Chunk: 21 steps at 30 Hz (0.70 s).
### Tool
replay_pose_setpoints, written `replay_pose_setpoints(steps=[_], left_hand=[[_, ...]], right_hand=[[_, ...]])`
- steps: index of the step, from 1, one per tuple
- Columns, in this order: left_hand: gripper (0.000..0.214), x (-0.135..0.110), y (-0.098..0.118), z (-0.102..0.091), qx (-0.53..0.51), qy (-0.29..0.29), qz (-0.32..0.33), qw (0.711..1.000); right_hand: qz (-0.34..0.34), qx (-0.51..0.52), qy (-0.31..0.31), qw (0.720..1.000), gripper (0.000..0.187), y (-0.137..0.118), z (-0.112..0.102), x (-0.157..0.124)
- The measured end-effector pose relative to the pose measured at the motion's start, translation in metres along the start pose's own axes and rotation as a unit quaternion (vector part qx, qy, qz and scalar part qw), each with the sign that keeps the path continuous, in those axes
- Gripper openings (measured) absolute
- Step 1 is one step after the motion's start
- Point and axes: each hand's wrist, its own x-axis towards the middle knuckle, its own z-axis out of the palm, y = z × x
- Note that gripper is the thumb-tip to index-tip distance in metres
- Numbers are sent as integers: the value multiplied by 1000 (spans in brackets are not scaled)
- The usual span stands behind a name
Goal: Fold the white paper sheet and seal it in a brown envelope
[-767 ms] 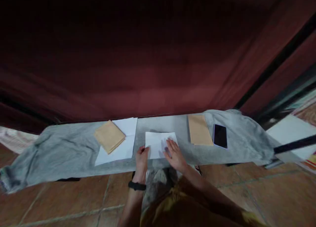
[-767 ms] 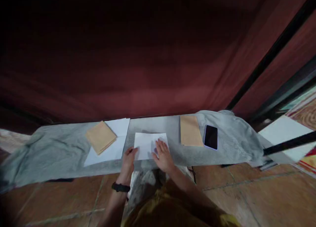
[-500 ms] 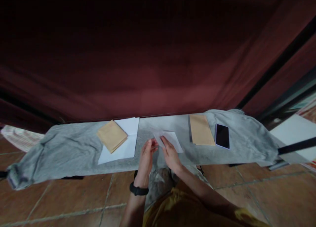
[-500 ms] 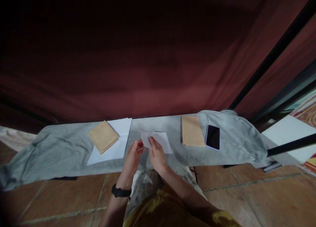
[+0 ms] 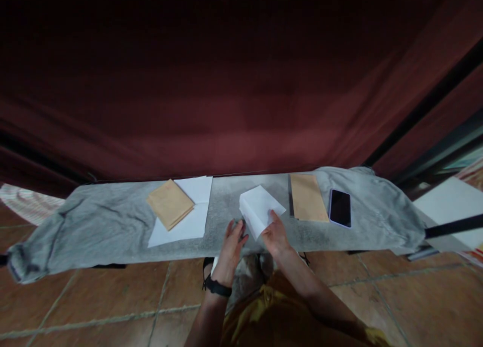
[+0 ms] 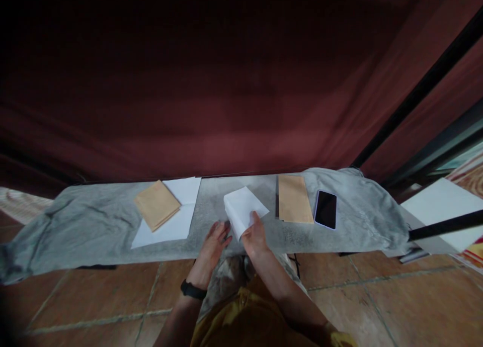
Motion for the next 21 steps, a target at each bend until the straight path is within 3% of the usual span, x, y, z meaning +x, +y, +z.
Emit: replay_pose_setpoints(steps=[3, 6, 12, 15, 17, 21], left_hand=[[51, 1, -2, 1, -18, -80, -16, 997], [50, 4, -7, -1, -45, -124, 29, 991], [54, 36, 0, -27, 83, -19, 152, 985], [52, 54, 8, -38, 193, 11, 227, 954], [53, 58, 10, -41, 271, 22, 265, 925], [64, 50, 8, -40, 398, 44, 280, 873]], right_hand=[[68, 77, -10, 995, 38, -1, 3, 2], [75, 41, -2, 996, 41, -1, 4, 1], [79, -86, 59, 991, 36, 7, -36, 3], [56, -182, 45, 981, 41, 8, -61, 4], [6, -316, 17, 949, 47, 9, -73, 3], [-60, -543, -23, 837, 57, 10, -86, -4]])
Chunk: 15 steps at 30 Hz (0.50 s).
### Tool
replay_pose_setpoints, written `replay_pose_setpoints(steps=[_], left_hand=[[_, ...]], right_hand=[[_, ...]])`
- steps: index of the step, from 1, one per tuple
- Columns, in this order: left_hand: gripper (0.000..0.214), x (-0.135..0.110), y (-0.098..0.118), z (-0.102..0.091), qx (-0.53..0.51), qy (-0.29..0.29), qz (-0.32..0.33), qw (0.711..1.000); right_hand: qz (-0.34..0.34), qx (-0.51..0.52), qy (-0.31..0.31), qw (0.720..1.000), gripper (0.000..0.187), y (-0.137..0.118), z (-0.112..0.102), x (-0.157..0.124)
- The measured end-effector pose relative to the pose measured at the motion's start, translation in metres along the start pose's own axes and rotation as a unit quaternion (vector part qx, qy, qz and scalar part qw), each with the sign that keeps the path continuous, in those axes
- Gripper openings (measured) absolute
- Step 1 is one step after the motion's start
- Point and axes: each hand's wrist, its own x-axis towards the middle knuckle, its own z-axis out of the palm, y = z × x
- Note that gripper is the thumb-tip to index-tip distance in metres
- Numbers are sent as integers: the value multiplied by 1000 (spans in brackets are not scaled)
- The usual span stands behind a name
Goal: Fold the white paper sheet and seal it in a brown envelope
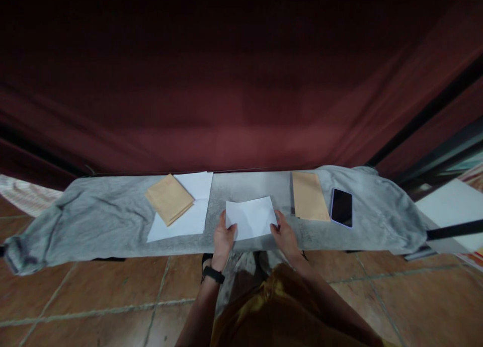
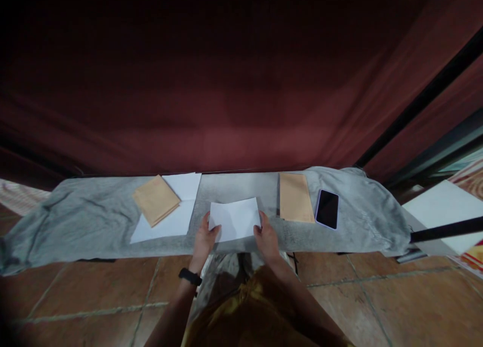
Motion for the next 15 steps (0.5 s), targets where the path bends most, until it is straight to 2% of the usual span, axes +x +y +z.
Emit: replay_pose_setpoints(steps=[4, 7, 11, 15], left_hand=[[69, -12, 9, -2, -7, 14, -27, 1000], [65, -17, 14, -5, 29, 20, -16, 999], [51, -25, 15, 1, 144, 33, 71, 986], [43, -38, 12, 20, 137, -59, 196, 969]], right_hand=[[-66, -124, -11, 990, 53, 7, 1, -5], [-100, -178, -14, 979, 48, 8, 2, -6], [-124, -232, -32, 964, 44, 5, -2, -6], [-139, -276, -25, 951, 41, -1, -8, -6]])
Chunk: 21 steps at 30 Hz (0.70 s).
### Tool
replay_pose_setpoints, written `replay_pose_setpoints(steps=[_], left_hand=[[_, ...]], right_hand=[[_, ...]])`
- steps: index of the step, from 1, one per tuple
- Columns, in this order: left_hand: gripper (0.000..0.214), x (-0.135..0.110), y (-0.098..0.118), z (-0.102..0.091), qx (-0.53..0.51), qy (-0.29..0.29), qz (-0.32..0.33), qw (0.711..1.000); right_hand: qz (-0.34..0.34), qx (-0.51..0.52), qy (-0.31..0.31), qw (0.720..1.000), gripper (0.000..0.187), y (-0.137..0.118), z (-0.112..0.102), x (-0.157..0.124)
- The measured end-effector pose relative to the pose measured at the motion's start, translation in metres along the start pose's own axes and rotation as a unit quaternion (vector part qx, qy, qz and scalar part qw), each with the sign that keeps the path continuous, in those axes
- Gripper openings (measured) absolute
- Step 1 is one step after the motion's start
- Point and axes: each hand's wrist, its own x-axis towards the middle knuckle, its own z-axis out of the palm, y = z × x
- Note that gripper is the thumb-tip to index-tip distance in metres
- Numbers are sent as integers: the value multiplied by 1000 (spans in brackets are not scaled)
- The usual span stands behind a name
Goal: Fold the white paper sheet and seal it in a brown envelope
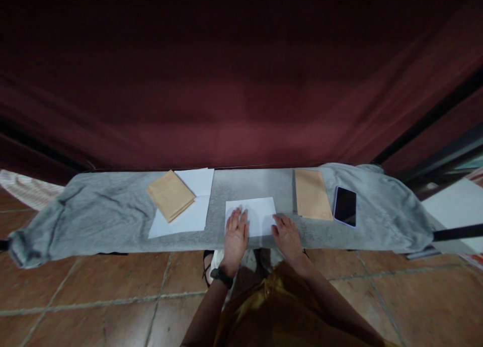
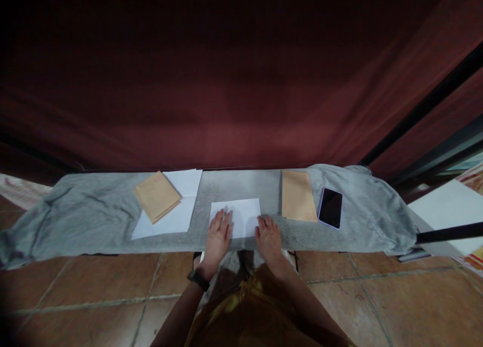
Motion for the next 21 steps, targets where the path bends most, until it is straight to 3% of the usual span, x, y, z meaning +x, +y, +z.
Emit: replay_pose_setpoints(steps=[2, 5, 11, 15, 21], left_hand=[[43, -4, 1, 11, -12, -29, 25, 999], [47, -6, -2, 20, 5, -50, 11, 999], [59, -6, -5, 19, 101, -113, 22, 988], [59, -7, -4, 17, 96, -90, 10, 991], [52, -5, -5, 6, -23, -17, -57, 998]], right_hand=[[-16, 6, 20, 1000, 40, -6, -2, 2], [-74, 74, 29, 994, 43, -22, 5, 8], [-148, 123, 15, 981, 50, -59, 35, 13], [-158, 87, 36, 983, 51, -60, 43, 12], [-142, 42, 55, 987, 54, -36, 38, 16]])
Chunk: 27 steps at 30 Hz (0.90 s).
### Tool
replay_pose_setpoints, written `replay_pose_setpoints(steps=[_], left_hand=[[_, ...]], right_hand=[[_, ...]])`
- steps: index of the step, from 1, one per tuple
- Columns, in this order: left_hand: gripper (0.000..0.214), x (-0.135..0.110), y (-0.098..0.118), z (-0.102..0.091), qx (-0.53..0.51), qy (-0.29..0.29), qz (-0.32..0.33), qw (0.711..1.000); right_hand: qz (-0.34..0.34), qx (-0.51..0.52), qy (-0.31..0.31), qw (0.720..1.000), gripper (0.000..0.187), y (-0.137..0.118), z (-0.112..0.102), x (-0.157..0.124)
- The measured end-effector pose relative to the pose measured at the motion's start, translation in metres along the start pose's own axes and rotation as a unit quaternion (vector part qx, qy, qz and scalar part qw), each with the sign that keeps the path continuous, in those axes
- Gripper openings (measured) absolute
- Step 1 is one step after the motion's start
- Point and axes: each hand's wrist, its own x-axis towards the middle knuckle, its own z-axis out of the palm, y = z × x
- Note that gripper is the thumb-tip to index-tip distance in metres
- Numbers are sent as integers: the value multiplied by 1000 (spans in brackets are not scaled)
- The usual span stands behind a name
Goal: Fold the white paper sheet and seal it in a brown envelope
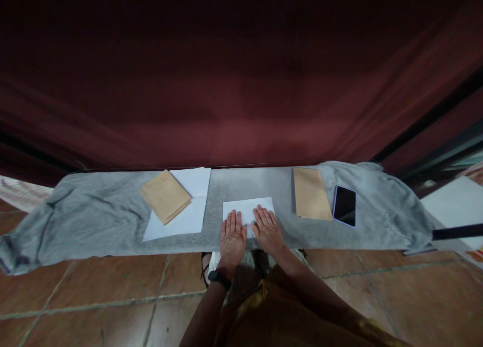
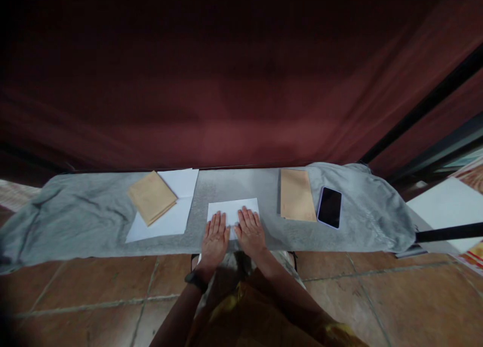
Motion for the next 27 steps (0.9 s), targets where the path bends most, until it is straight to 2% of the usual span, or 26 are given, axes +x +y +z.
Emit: replay_pose_setpoints(steps=[7, 11, 13, 16, 18, 22, 27], left_hand=[[60, -2, -16, -15, 71, 43, -9, 996], [60, 3, -8, -9, 63, 87, -24, 994], [57, 8, 5, 0, 28, 69, -14, 997], [51, 18, 24, 19, -70, -16, 20, 997], [50, 25, 31, 31, -119, -53, 21, 991], [53, 38, 31, 40, -108, -63, 16, 992], [53, 52, 18, 31, -46, -46, 42, 997]], right_hand=[[45, -18, -2, 999, 58, 21, -6, -4], [55, -15, -2, 998, 59, 22, -7, -4], [60, -16, 0, 998, 59, 21, -7, -4], [57, -21, -1, 998, 58, 20, -8, -5], [53, -24, -3, 998, 57, 20, -8, -5], [54, -28, -8, 998, 57, 21, -6, -6], [61, -22, 1, 998, 57, 21, -5, -5]])
